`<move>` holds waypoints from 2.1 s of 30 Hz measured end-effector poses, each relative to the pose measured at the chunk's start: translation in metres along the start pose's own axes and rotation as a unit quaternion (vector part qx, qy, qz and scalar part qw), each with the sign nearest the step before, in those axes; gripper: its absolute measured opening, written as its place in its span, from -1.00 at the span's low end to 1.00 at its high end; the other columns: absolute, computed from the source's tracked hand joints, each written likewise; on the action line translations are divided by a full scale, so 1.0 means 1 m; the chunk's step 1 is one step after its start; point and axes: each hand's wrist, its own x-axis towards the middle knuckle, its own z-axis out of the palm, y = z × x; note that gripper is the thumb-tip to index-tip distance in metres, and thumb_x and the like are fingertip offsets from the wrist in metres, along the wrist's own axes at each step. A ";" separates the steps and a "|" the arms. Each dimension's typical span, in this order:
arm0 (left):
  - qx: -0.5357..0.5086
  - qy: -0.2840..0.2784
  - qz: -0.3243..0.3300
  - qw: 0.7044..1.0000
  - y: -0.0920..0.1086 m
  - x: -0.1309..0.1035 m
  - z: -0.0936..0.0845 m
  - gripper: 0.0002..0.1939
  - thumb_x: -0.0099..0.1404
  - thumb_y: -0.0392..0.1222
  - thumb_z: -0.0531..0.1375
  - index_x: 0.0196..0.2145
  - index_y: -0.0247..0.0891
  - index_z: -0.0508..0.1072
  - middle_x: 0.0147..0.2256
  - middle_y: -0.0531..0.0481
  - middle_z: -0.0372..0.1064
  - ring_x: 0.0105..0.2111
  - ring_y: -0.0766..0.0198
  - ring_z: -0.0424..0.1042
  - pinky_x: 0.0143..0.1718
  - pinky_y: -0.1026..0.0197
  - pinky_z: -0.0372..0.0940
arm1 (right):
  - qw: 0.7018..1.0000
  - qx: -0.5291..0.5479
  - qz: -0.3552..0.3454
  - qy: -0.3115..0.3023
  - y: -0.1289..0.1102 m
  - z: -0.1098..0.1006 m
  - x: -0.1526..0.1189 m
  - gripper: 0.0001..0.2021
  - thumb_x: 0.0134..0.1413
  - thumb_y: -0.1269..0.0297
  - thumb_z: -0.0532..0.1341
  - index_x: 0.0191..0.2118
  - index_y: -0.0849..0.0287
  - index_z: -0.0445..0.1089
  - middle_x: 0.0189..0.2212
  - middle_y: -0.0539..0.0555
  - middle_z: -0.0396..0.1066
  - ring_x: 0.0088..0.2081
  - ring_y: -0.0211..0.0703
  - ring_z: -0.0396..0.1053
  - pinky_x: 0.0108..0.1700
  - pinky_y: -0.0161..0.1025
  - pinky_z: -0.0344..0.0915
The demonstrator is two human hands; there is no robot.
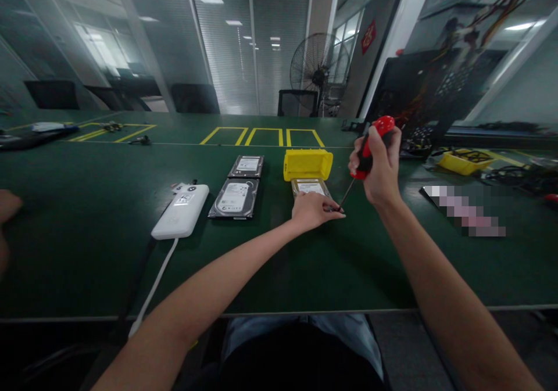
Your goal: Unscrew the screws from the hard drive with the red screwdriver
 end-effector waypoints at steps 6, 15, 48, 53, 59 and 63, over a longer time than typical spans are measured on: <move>0.001 0.000 0.005 1.000 -0.001 -0.002 0.000 -0.68 0.10 0.11 0.23 -0.24 -0.07 0.56 -0.42 0.04 0.49 -0.26 0.17 0.41 -0.08 0.07 0.10 | 1.000 -0.012 0.009 -0.027 0.001 -0.003 0.002 -0.71 0.04 -0.08 0.11 -0.18 -0.06 0.23 -0.44 -0.03 0.25 -0.53 -0.28 0.29 -0.59 -0.27 0.25; 0.010 0.001 0.014 1.000 -0.004 -0.001 0.001 -0.69 0.10 0.08 0.25 -0.22 -0.05 0.54 -0.35 0.05 0.50 -0.24 0.15 0.41 -0.06 0.00 0.13 | 1.000 -0.024 0.007 -0.005 0.001 -0.003 0.001 -0.60 -0.12 0.00 0.28 -0.21 -0.04 0.11 -0.48 -0.11 0.21 -0.62 -0.37 0.17 -0.60 -0.31 0.26; 0.010 0.001 0.022 1.000 -0.004 -0.002 -0.001 -0.69 0.13 0.08 0.22 -0.21 -0.07 0.54 -0.37 0.04 0.49 -0.24 0.16 0.41 -0.08 0.04 0.10 | 0.999 0.001 0.009 -0.038 -0.001 -0.006 0.001 -0.66 0.06 -0.10 0.08 -0.21 0.01 0.34 -0.38 0.02 0.33 -0.48 -0.26 0.35 -0.52 -0.20 0.39; 0.010 -0.001 0.022 1.000 -0.005 -0.001 0.002 -0.67 0.13 0.09 0.22 -0.20 -0.07 0.54 -0.41 0.03 0.48 -0.26 0.16 0.42 -0.10 0.06 0.10 | 0.999 -0.006 -0.014 -0.041 0.001 -0.006 0.000 -0.74 0.05 -0.03 0.15 -0.24 0.01 0.28 -0.37 0.00 0.34 -0.44 -0.23 0.39 -0.54 -0.24 0.37; 0.004 -0.002 0.019 1.000 -0.003 -0.001 -0.001 -0.69 0.13 0.10 0.22 -0.22 -0.07 0.55 -0.39 0.05 0.50 -0.28 0.18 0.42 -0.13 0.09 0.11 | 0.997 0.006 -0.004 -0.074 0.000 -0.005 -0.001 -0.74 0.00 0.01 0.22 -0.24 -0.04 0.22 -0.47 -0.07 0.26 -0.54 -0.32 0.31 -0.57 -0.29 0.32; 0.010 -0.005 0.011 1.000 -0.003 0.000 0.000 -0.69 0.12 0.10 0.23 -0.23 -0.06 0.55 -0.36 0.05 0.51 -0.25 0.18 0.42 -0.11 0.09 0.11 | 0.997 -0.015 0.017 -0.074 -0.003 -0.006 -0.001 -0.65 0.06 -0.11 0.08 -0.10 -0.08 0.22 -0.47 -0.04 0.25 -0.57 -0.33 0.26 -0.60 -0.31 0.22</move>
